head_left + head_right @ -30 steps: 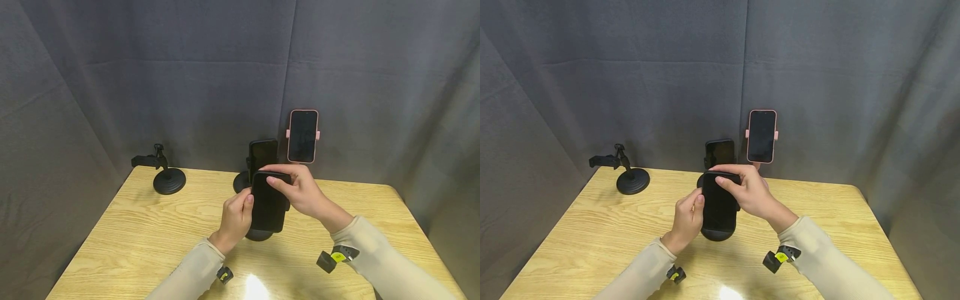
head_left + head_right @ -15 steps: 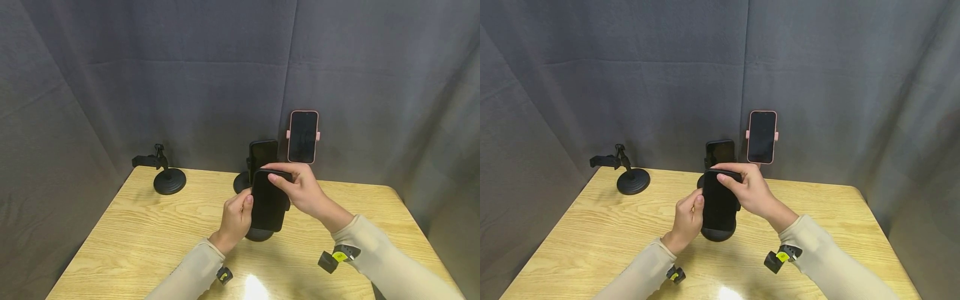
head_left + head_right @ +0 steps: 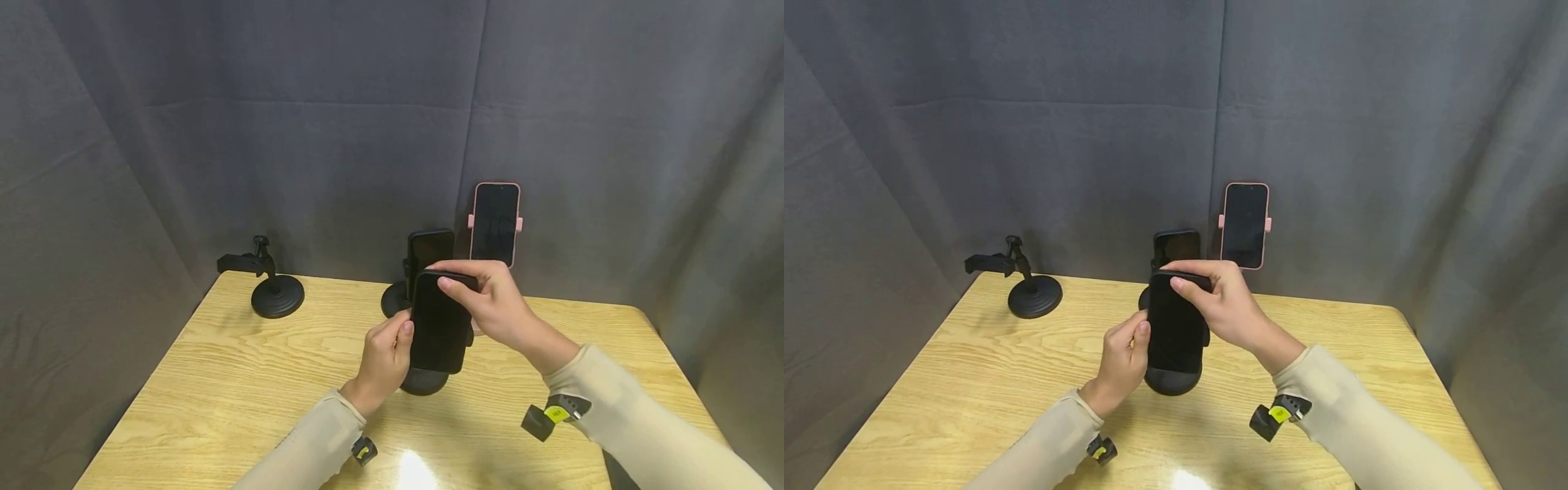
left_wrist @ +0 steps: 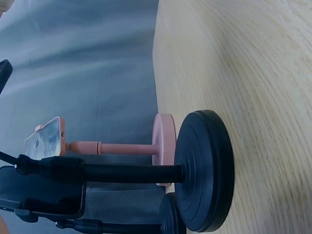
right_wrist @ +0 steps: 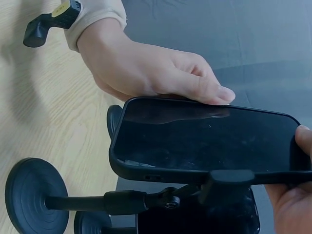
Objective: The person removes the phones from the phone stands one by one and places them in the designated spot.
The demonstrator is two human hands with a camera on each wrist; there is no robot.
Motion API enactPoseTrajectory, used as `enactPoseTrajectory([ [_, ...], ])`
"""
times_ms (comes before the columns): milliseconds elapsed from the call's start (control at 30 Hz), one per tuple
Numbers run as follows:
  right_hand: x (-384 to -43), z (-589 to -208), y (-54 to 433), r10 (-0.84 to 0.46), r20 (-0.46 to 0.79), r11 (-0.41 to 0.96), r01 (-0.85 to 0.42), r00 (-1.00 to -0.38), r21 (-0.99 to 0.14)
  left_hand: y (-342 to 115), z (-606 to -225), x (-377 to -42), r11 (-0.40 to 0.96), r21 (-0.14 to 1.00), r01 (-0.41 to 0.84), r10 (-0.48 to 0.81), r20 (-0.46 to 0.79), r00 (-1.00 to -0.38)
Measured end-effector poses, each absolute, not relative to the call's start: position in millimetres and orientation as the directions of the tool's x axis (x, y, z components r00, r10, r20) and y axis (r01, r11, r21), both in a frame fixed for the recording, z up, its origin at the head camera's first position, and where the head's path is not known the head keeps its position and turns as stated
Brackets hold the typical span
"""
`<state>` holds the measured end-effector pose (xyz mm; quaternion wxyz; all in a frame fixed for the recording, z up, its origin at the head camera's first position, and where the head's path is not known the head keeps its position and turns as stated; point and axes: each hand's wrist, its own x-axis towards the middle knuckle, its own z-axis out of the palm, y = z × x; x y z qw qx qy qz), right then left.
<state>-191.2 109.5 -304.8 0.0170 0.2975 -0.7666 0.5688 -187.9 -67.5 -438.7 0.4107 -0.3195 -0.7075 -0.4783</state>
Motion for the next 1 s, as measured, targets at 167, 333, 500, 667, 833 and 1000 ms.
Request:
enactPoseTrajectory([
  [167, -192, -301, 111, -0.435, 0.372, 0.191, -0.487, -0.820, -0.852, -67, -439, -187, 0.345, 0.409, 0.845, 0.059, 0.889, -0.454],
  [333, -194, -294, 112, -0.411, 0.393, 0.180, -0.496, -0.823, -0.850, -66, -439, -186, 0.342, 0.401, 0.850, 0.065, 0.892, -0.448],
  [500, -195, -289, 112, -0.412, 0.400, 0.170, -0.501, -0.819, -0.849, -66, -439, -186, 0.332, 0.399, 0.855, 0.060, 0.895, -0.441],
  [667, -195, -287, 112, -0.404, 0.424, 0.177, -0.524, -0.811, -0.833, -66, -438, -186, 0.324, 0.398, 0.858, 0.063, 0.896, -0.439],
  [833, -196, -284, 111, -0.412, 0.432, 0.188, -0.538, -0.803, -0.822, -66, -438, -185, 0.326, 0.406, 0.854, 0.065, 0.891, -0.449],
  [1000, -196, -281, 111, -0.407, 0.427, 0.195, -0.533, -0.807, -0.823, -67, -438, -184, 0.310, 0.430, 0.848, 0.083, 0.876, -0.474],
])
